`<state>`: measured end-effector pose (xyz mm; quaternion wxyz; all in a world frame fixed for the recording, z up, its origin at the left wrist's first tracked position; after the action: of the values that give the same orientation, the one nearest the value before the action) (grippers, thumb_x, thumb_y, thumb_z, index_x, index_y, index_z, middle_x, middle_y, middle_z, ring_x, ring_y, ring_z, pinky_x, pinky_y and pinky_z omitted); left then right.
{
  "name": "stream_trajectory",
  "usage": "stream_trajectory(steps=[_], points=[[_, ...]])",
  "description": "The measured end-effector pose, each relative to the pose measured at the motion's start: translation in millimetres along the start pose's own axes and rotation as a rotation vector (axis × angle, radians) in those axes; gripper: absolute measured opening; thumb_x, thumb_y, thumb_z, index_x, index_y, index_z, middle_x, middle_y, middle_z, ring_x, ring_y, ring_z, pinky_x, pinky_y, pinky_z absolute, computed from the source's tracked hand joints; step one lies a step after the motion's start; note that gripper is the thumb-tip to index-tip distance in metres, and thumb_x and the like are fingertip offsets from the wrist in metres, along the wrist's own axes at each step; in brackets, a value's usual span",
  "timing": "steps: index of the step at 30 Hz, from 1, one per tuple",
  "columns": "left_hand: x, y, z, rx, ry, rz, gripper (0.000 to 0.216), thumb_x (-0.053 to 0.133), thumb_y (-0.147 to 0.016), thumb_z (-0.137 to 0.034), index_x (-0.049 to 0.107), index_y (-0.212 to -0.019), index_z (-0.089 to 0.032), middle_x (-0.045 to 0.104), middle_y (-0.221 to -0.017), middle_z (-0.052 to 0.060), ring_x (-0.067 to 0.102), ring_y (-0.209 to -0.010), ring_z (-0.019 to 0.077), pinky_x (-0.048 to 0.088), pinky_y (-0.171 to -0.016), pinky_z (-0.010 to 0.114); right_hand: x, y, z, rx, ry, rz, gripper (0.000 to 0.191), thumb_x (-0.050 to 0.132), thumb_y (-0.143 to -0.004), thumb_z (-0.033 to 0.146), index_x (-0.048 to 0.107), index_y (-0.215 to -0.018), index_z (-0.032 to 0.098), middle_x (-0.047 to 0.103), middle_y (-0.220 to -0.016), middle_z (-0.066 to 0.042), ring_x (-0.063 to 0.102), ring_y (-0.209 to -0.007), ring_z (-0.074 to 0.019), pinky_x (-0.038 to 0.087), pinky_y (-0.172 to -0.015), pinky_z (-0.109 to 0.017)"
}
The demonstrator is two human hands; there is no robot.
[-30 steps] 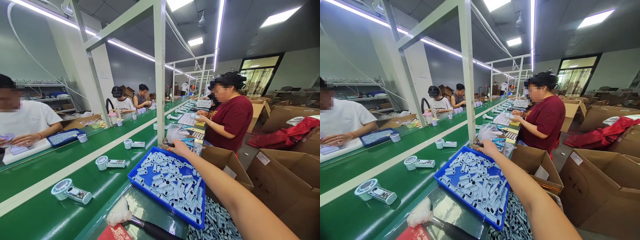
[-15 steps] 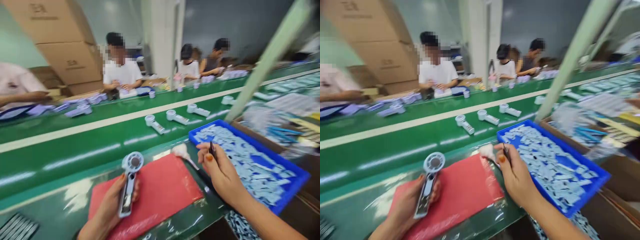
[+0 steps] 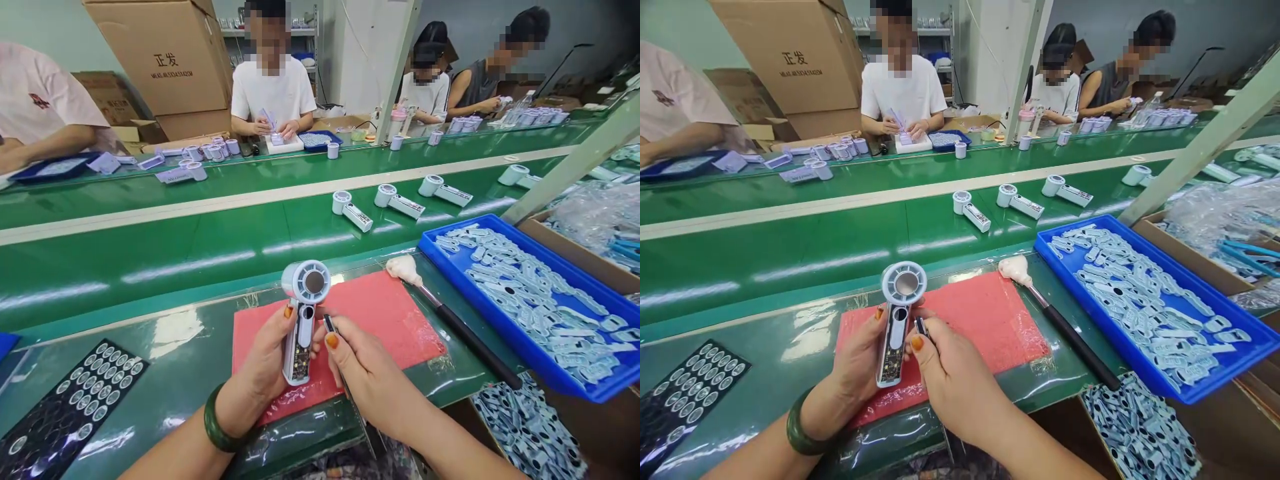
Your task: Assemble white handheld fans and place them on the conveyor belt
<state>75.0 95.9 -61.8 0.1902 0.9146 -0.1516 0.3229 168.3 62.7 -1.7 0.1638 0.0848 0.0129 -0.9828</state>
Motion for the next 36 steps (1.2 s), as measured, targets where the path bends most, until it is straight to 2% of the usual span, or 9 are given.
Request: stream_trajectory(steps=[3,5,10,16,24,36], points=[[4,-1,-2,0.023,0.012,0.017,0.037,0.073,-0.079,-0.05,0.065,-0.085,-0.014,0.063,-0.064,0.002,0.058,-0.053,0.0097,0.051,-0.052,0.018,4,-1,2,0.046,0.06,0.017,0.029,0.033,-0.108,0.043,0.05,-0.095,0.024,0.045,-0.067,0.004,0.049,-0.069,-0.0152,0.039,-0.065,-0.027],[6,-2,-3,0.04,0.005,0.033,0.035,0.071,-0.081,-0.049,0.064,-0.085,-0.015,0.064,-0.065,0.002,0.059,-0.054,0.01,0.052,-0.053,0.018,3,-2,3,0.072,0.121,0.019,0.027,0.035,-0.108,0.041,0.049,-0.093,0.024,0.046,-0.07,0.004,0.049,-0.069,-0.015,0.037,-0.062,-0.027],[8,-1,-6,0.067,-0.024,0.061,0.031,0.066,-0.086,-0.046,0.065,-0.091,-0.015,0.066,-0.069,0.003,0.06,-0.056,0.01,0.051,-0.054,0.018,0,-5,5,0.08,0.193,0.018,0.025,0.036,-0.107,0.038,0.047,-0.09,0.023,0.052,-0.079,0.003,0.049,-0.074,-0.0153,0.038,-0.065,-0.028],[10,-1,-7,0.068,-0.009,0.052,0.032,0.074,-0.08,-0.044,0.062,-0.088,-0.015,0.063,-0.07,0.001,0.057,-0.056,0.0092,0.049,-0.053,0.019,-1,-4,0,0.099,0.271,0.023,0.02,0.035,-0.107,0.036,0.049,-0.097,0.025,0.062,-0.088,0.002,0.051,-0.075,-0.017,0.037,-0.065,-0.03],[8,-1,-11,0.102,-0.058,0.002,0.031,0.074,-0.08,-0.042,0.06,-0.091,-0.016,0.062,-0.071,0.0,0.055,-0.057,0.0093,0.049,-0.055,0.02,-5,-4,-3,0.144,0.367,0.017,0.024,0.036,-0.105,0.033,0.043,-0.085,0.022,0.06,-0.078,-0.001,0.052,-0.069,-0.0184,0.036,-0.062,-0.031],[7,-1,-12,0.115,-0.1,-0.026,0.035,0.076,-0.078,-0.046,0.062,-0.088,-0.016,0.06,-0.069,0.0,0.054,-0.057,0.0094,0.047,-0.054,0.02,-6,-6,-6,0.12,0.341,-0.003,0.023,0.035,-0.104,0.035,0.043,-0.087,0.023,0.06,-0.08,-0.001,0.052,-0.069,-0.0186,0.034,-0.061,-0.031]])
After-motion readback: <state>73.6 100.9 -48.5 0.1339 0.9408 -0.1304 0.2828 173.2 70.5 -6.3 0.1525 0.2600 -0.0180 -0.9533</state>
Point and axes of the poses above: each hand's wrist, its own y-axis away from the middle knuckle, its own x-axis out of the palm, z = x × y, the point moved 10 cm from there along -y, towards the middle knuckle
